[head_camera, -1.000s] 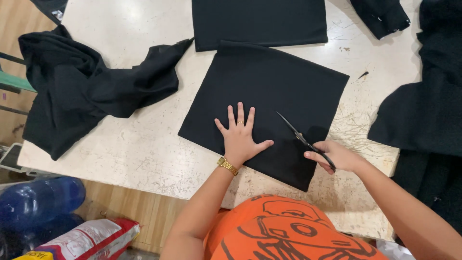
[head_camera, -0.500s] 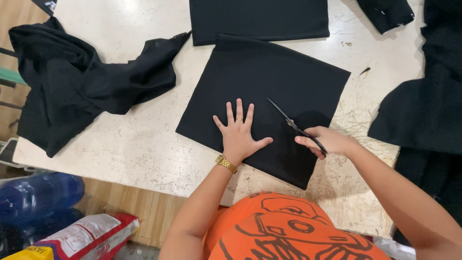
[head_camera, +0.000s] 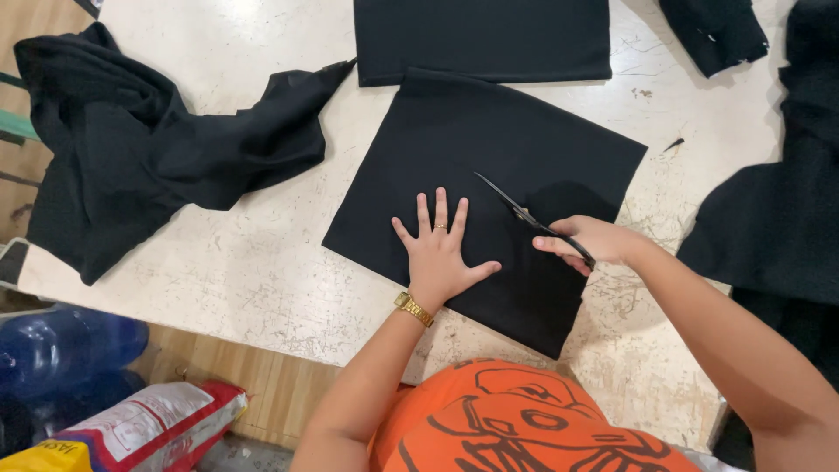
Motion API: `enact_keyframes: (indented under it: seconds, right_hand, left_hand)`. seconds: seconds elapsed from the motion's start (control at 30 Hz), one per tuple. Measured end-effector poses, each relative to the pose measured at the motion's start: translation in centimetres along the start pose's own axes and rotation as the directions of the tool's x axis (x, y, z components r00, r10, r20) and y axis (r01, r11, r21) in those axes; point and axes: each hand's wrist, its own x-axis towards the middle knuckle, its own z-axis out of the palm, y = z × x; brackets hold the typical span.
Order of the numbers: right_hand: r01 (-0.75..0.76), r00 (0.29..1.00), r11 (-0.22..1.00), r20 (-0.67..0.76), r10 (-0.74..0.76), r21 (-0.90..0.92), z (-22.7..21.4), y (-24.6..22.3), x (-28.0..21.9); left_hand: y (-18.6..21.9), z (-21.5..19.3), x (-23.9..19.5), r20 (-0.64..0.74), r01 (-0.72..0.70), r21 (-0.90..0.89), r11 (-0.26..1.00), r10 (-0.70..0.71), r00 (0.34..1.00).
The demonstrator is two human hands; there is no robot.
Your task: Cutting patterns from black fabric using scissors and organizing the pieces on a table
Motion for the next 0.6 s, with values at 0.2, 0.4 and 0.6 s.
enact_keyframes:
  seconds: [0.2,0.4,0.6]
  right_hand:
    - [-0.012,1.000,1.000,0.028,0.013,-0.023,-1.2,-0.1,0.5]
    - [-0.011,0.992,0.990,0.119,0.028,-0.138,-2.5,-1.6,2.9]
    - [0.037,0.992,0.987,0.124,-0.018,-0.154,-3.1,-2.9,3.7]
  left_hand:
    - [0.0,0.0,0.1,-0.001,0.006,0.000,1.000,-0.006,1.000]
    - [-0.2,0.3,0.1,-0.002,0.007,-0.009,1.000,-0.007,1.000]
    - [-0.1,0.1,0.2,-0.012,0.009,0.009,1.000,-0.009,1.000]
